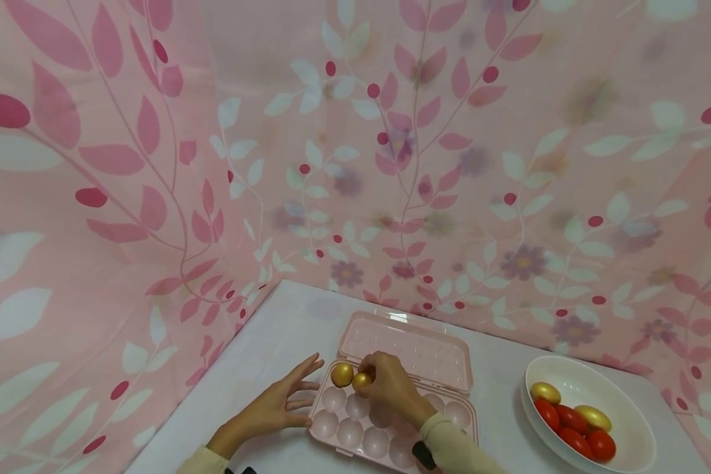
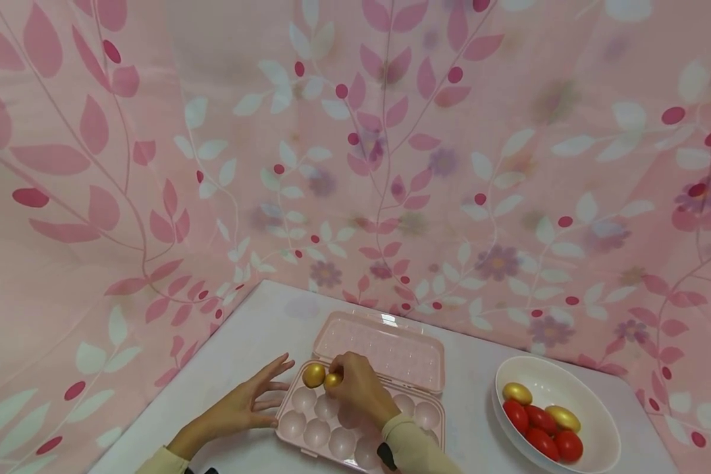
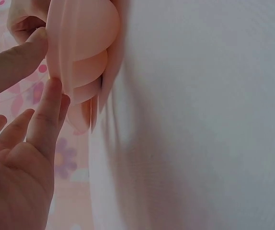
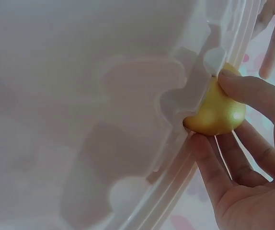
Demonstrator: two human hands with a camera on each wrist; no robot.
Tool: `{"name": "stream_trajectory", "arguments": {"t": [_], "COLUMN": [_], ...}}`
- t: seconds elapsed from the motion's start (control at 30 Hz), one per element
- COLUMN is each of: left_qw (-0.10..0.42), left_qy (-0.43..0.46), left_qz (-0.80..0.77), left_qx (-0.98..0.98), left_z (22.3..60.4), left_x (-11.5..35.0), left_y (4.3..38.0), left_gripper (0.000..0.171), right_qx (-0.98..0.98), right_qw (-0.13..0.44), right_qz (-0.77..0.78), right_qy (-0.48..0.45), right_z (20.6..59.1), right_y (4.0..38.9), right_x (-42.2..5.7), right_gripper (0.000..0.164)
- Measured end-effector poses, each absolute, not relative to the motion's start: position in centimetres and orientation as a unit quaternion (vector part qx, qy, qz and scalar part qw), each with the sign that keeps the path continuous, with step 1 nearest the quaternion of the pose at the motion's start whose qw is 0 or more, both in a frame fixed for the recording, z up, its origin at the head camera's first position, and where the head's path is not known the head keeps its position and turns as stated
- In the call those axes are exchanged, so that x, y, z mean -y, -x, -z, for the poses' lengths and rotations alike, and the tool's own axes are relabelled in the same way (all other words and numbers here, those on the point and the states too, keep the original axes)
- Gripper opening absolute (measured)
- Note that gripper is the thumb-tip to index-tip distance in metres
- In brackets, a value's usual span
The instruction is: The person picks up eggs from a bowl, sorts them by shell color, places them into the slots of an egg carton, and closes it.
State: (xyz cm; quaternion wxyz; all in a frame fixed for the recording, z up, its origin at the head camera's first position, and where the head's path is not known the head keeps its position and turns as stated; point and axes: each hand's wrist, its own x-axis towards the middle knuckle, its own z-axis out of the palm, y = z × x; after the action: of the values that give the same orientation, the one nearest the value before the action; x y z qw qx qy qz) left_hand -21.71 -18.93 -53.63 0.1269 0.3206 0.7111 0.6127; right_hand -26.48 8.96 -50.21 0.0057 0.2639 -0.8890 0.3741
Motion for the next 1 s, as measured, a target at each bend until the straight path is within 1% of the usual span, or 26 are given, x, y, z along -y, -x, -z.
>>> {"name": "stream_trajectory", "arguments": {"t": [0.23,0.33,0.5,0.67,0.83,0.93,1.0], "left_qw": [0.134,0.135,0.126,0.107,0.116,0.127,0.131], "left_qy": [-0.311,-0.312,-0.324,-0.338,-0.326,-0.317,-0.316], "left_qz": [-0.61,-0.613,-0.616,-0.611,-0.621,-0.626,-0.625], "left_qx": [-0.716,-0.713,-0.707,-0.708,-0.703,-0.701,-0.701], "left_z": [53.7,53.7,53.7,53.9,53.8,53.6,53.5], "left_x": [18.6,18.5,18.9,18.9,18.7,18.7,18.7], "left_y": [21.8,21.9,21.8,21.4,21.3,21.5,21.6], "left_gripper": [0.11,0.11,0.112,0.111,0.112,0.113,0.114], "right_qx": [0.883,0.888,0.912,0.928,0.948,0.959,0.966], "right_qw": [0.04,0.072,0.132,0.176,0.159,0.131,0.105], "right_qz": [-0.383,-0.372,-0.323,-0.283,-0.255,-0.237,-0.228], "right_qy": [-0.268,-0.26,-0.218,-0.166,-0.105,-0.078,-0.06], "right_z": [48.9,47.6,45.6,44.2,43.6,43.8,43.9], "right_y": [26.3,26.6,27.7,28.5,27.7,27.2,26.9], "right_x": [-10.2,-12.0,-16.9,-24.1,-31.0,-34.3,-35.9], "right_gripper": [0.028,0.026,0.025,0.022,0.019,0.02,0.025]}}
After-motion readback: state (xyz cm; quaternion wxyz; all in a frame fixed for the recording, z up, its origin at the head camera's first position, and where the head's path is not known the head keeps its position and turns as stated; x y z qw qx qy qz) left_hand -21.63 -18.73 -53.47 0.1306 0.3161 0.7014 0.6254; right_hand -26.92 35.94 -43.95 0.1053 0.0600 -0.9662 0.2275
